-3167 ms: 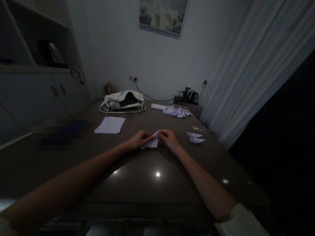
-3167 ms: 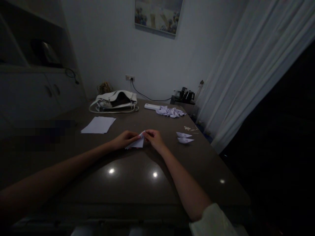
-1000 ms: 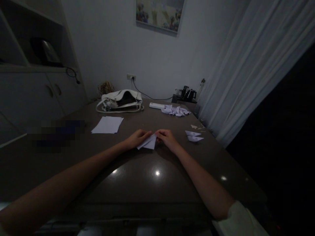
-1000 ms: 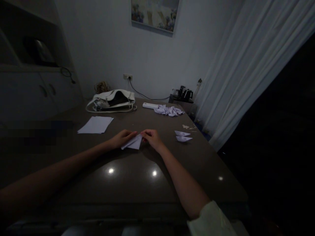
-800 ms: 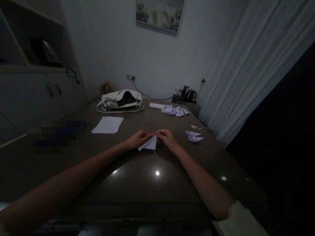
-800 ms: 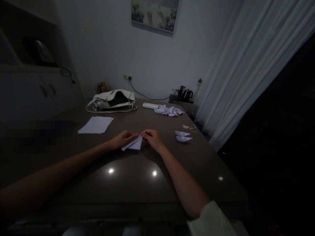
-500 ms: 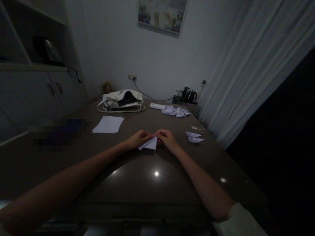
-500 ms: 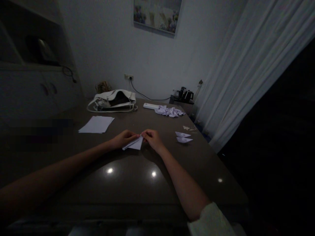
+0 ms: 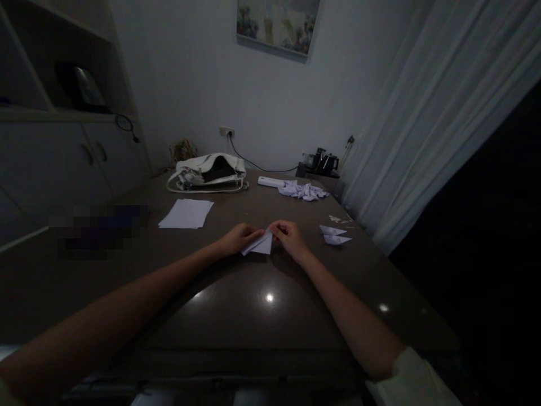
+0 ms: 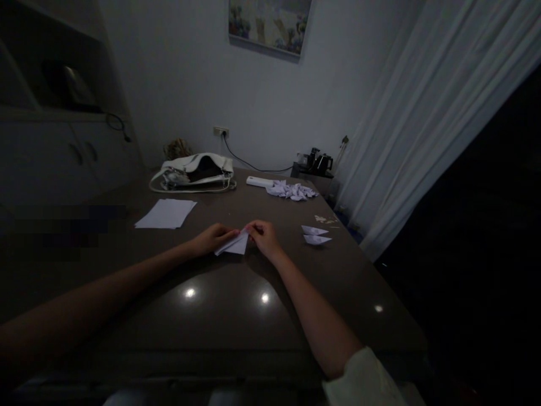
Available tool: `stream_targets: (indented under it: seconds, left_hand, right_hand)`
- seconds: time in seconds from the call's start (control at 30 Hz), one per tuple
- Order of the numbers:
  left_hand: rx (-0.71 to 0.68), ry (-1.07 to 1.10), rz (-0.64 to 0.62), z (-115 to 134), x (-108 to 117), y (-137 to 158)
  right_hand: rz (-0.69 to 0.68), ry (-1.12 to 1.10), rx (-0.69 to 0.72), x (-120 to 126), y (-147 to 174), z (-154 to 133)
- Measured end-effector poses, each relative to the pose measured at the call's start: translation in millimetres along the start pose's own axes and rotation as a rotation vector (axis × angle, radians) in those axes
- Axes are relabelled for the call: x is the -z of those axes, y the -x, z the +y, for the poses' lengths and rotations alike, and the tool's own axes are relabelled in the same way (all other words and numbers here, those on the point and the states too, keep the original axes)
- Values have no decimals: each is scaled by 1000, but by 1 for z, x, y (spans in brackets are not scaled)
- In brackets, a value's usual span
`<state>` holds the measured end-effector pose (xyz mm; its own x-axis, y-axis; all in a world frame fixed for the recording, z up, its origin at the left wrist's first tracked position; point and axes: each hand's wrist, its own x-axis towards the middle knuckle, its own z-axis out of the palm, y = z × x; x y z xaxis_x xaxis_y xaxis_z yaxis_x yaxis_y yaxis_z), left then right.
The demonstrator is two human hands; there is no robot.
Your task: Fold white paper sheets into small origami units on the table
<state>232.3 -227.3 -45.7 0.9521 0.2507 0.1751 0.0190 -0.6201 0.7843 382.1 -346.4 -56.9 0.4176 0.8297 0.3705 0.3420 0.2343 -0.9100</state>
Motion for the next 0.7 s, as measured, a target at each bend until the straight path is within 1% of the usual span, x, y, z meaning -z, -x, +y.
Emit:
stream_targets:
  seconds: [0.1,0.23,0.43,0.6,0.7]
  left_hand:
    - [8,-15,-26,1,1,1]
    - [1,-49,-50,4,4,0]
    - [-18,-90,-15,5,3,2]
    - [-35,-105,-19,0,3,3]
    - [-47,-127,0,-1,5,2]
  right_hand:
    - [39,0,3,2,-2,1]
    - [53,-6,-6,2,-1,1]
    - [46,-31,-49,1,0,-1]
    - [128,-97,-66,8,-3,0]
    - [158,-148,-92,10,-3,1]
